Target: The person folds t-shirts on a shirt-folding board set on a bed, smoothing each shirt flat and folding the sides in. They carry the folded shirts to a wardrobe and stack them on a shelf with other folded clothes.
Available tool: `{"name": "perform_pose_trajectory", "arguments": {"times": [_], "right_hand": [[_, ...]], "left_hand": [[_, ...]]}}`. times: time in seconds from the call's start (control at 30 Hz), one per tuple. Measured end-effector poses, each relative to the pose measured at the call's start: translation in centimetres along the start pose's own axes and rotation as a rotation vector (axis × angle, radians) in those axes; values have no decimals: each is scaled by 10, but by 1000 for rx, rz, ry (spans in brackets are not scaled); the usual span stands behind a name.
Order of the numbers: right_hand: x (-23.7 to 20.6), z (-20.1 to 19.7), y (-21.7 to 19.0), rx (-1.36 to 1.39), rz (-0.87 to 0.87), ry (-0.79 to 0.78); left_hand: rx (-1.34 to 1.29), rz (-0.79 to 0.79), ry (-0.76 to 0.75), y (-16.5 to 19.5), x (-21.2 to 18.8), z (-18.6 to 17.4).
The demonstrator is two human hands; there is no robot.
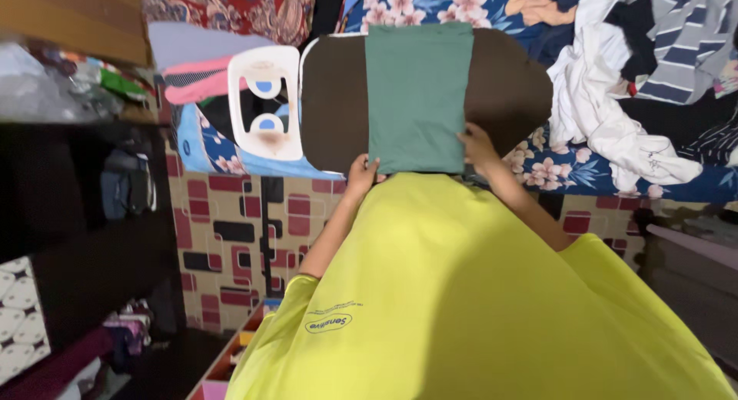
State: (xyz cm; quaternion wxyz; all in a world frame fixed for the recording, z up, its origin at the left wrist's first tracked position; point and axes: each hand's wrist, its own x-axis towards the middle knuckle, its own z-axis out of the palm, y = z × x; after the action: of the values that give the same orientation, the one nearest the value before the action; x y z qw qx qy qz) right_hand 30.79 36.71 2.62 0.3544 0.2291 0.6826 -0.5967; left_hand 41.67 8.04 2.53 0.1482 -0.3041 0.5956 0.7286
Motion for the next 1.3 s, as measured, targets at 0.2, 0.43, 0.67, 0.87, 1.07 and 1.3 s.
{"name": "perform_pose_trajectory", "arguments": {"times": [0.2, 0.43, 0.67, 0.87, 1.07, 1.3], "right_hand": [[27, -5, 35, -114, -154, 209], [93, -3, -70, -290, -582, 471], [143, 11, -122, -138, -670, 504], [138, 12, -119, -115, -807, 500], [140, 1, -133, -207, -961, 495], [185, 0, -148, -254, -890, 487]], "left_hand": [[732, 82, 311, -10, -3, -6], [748, 525, 378, 82, 75, 9], [609, 471, 406, 138, 184, 44], [323, 565, 468, 140, 202, 47], [241, 661, 382, 151, 212, 50], [416, 681, 373, 159, 239, 52]]}}
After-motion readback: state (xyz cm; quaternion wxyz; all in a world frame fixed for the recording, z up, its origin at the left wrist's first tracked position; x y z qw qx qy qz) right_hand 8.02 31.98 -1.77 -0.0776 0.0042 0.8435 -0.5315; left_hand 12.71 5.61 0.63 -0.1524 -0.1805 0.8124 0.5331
